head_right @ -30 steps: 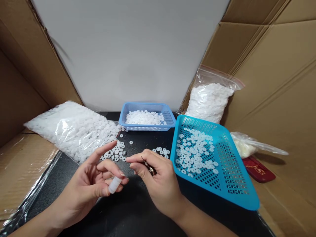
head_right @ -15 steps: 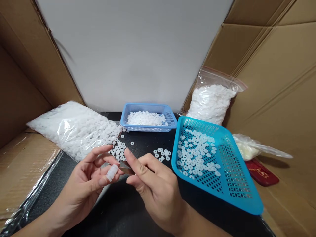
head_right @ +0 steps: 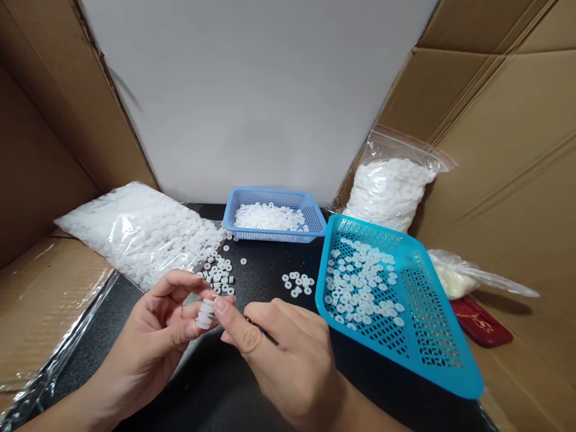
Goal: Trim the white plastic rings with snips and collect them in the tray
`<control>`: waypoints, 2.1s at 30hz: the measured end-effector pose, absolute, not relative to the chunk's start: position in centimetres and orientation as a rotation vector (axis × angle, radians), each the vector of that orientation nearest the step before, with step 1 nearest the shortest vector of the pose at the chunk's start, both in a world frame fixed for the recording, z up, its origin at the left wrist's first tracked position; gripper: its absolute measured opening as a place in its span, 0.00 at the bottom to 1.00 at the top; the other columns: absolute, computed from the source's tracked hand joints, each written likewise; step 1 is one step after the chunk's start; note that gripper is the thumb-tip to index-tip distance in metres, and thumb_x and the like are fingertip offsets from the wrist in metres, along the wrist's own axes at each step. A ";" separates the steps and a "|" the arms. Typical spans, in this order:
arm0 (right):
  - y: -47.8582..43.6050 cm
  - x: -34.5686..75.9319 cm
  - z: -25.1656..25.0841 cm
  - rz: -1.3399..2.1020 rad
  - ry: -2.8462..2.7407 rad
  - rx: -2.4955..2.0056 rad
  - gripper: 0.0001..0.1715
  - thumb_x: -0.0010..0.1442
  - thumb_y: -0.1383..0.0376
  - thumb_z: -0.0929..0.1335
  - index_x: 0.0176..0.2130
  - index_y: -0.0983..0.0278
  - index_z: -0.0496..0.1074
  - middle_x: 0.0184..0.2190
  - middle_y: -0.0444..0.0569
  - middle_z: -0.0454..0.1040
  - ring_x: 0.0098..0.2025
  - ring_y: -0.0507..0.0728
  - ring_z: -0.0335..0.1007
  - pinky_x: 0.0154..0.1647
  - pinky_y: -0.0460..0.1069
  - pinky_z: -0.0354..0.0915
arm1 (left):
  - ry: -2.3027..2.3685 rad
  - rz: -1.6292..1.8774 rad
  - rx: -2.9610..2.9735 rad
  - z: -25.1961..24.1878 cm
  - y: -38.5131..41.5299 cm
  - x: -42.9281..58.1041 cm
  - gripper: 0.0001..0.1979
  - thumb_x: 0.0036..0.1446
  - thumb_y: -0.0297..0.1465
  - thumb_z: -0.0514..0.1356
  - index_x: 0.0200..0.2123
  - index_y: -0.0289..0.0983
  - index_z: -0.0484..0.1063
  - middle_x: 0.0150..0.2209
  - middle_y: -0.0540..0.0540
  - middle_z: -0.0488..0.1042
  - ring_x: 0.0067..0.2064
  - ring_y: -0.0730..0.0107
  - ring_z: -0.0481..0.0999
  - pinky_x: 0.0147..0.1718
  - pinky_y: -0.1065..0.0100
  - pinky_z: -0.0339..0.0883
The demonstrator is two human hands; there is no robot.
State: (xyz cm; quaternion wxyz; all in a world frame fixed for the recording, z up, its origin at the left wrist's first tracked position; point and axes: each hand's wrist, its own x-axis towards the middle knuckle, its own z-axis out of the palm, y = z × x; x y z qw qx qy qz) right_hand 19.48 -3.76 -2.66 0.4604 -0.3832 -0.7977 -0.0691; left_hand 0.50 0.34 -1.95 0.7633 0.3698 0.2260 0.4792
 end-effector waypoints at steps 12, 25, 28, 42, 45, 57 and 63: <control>-3.7 19.3 -2.9 -0.165 -1.893 -0.932 0.31 0.69 0.74 0.68 0.67 0.57 0.67 0.29 0.45 0.79 0.26 0.53 0.72 0.25 0.48 0.66 | 0.416 1.025 0.835 -1.8 0.3 0.4 0.14 0.52 0.18 0.73 0.39 0.41 0.83 0.38 0.51 0.87 0.37 0.76 0.86 0.40 0.81 0.77; -3.6 19.4 -3.4 0.059 -1.811 -0.911 0.29 0.71 0.71 0.66 0.67 0.56 0.67 0.38 0.50 0.81 0.36 0.56 0.79 0.34 0.49 0.75 | 0.432 1.035 0.849 -1.7 0.1 0.4 0.14 0.51 0.18 0.73 0.39 0.41 0.84 0.37 0.49 0.87 0.39 0.72 0.86 0.43 0.78 0.78; -3.5 19.4 -3.2 0.155 -1.739 -0.937 0.21 0.73 0.62 0.66 0.63 0.58 0.72 0.34 0.48 0.78 0.31 0.54 0.75 0.29 0.47 0.72 | 0.482 1.016 0.859 -1.8 0.2 0.4 0.13 0.52 0.21 0.74 0.39 0.41 0.83 0.36 0.48 0.86 0.40 0.68 0.87 0.44 0.74 0.78; -2.5 15.2 -7.5 0.123 -1.920 -0.601 0.35 0.78 0.55 0.53 0.21 0.60 0.61 0.15 0.40 0.63 0.17 0.50 0.57 0.20 0.49 0.54 | 1.059 0.954 1.897 0.3 7.9 1.9 0.07 0.59 0.33 0.67 0.39 0.36 0.83 0.33 0.44 0.82 0.35 0.62 0.80 0.35 0.64 0.74; -2.9 13.8 -9.1 0.074 -2.054 -0.520 0.37 0.77 0.50 0.54 0.20 0.60 0.62 0.15 0.40 0.61 0.16 0.49 0.56 0.18 0.47 0.54 | 1.161 0.973 2.060 1.6 13.2 4.3 0.08 0.63 0.31 0.66 0.43 0.35 0.81 0.41 0.42 0.80 0.43 0.59 0.79 0.45 0.58 0.74; -3.2 11.4 -11.3 0.227 -2.014 -0.358 0.36 0.73 0.49 0.60 0.18 0.60 0.55 0.13 0.36 0.59 0.14 0.47 0.54 0.15 0.43 0.55 | 1.067 0.543 2.555 -2.9 13.2 2.2 0.14 0.68 0.35 0.62 0.54 0.37 0.74 0.54 0.40 0.77 0.49 0.58 0.79 0.48 0.52 0.77; -4.0 10.9 -11.5 0.413 -1.913 -0.339 0.27 0.70 0.57 0.63 0.20 0.58 0.57 0.16 0.37 0.66 0.16 0.47 0.59 0.17 0.44 0.58 | 1.007 0.347 2.654 -5.7 12.5 3.1 0.14 0.68 0.35 0.62 0.55 0.38 0.74 0.55 0.40 0.76 0.51 0.57 0.79 0.49 0.51 0.76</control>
